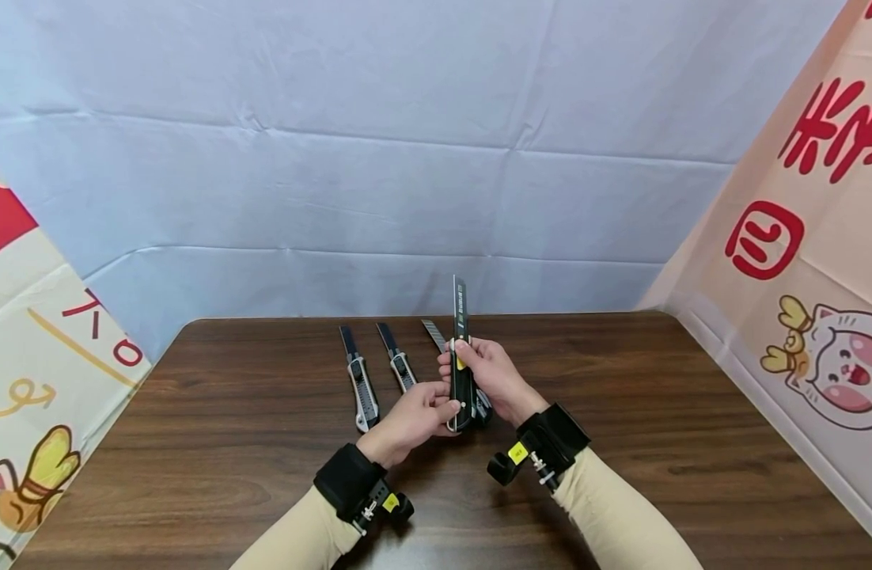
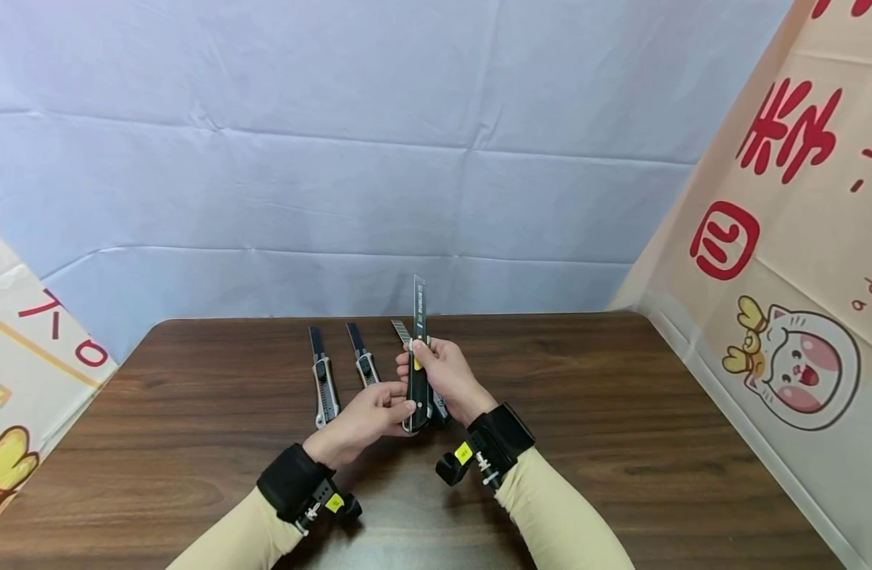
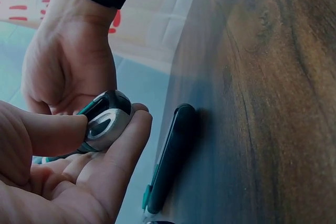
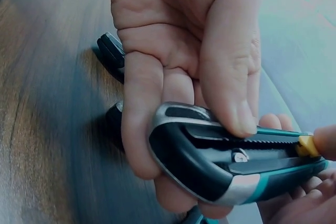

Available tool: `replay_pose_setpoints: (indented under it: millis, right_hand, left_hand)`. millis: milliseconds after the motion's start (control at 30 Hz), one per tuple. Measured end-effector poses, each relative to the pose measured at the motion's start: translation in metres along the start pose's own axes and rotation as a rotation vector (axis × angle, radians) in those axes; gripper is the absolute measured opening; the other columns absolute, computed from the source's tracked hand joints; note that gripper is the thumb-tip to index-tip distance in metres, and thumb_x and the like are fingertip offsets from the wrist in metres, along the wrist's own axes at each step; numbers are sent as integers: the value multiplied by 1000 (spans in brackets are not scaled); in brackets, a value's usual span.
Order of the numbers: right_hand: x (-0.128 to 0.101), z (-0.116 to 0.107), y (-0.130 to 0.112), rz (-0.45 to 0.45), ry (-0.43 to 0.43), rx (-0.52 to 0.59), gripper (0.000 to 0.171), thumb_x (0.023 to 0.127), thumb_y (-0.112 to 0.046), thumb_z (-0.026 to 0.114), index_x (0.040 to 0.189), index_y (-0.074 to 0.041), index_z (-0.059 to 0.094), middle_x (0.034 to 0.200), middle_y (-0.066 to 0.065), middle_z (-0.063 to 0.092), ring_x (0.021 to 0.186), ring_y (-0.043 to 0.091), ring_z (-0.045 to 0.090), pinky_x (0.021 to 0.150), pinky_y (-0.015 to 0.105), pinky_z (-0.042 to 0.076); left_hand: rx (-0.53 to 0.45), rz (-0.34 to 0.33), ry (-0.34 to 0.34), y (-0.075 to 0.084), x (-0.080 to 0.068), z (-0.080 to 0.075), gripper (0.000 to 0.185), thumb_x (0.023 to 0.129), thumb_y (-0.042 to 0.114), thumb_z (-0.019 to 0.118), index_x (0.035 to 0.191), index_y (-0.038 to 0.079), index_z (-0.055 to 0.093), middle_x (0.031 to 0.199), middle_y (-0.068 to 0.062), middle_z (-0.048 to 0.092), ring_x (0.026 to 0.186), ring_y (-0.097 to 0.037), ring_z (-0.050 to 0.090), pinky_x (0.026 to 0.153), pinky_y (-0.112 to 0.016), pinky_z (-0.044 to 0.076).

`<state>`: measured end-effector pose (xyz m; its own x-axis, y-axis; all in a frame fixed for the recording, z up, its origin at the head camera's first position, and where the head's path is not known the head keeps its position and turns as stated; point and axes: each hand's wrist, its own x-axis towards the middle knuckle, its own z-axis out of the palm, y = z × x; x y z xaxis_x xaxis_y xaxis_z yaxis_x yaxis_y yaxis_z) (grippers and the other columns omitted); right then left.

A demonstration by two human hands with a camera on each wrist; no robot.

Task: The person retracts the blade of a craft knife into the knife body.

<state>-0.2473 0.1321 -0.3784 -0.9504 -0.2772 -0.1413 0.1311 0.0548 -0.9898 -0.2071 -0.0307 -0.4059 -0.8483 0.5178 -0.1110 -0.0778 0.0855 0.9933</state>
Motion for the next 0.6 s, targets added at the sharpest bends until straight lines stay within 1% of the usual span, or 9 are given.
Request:
replay_pose_setpoints:
  millis: [133,233,367,600]
  right_hand:
    - [0,1,-1,6,0,3,35,107,-22,39,125,5,51,107,8,67,90,11,68,92,32,57]
    - [0,2,-2,9,-5,8,32,107,-21,39,124,3,52,104,5,68,90,11,68,92,32,57]
    - [1,3,-2,12,-6,10,31,107,-21,38,124,2,52,100,1,67,90,10,68,93,32,56]
    - [1,3,-1,3,2,-5,32,107,-18,38,128,3,51,109,10,68,91,11,67,92,31,56]
  left_hand:
    - [4,2,-3,1,0,-1,36,102,7,45,136,-6,49,123,-22,65,104,-17,66,90,-37,59]
    - [-3,0,-1,1,-1,-1,36,102,7,45,136,-6,49,124,-23,64,102,-15,66,90,-37,59]
    - [-8,-6,4,1,0,-1,36,102,6,45,136,-6,49,125,-24,63,100,-14,65,90,-38,59]
    - [-8,-7,6,2,0,-1,37,102,6,45,136,-7,48,126,-25,62,101,-15,65,90,-38,59]
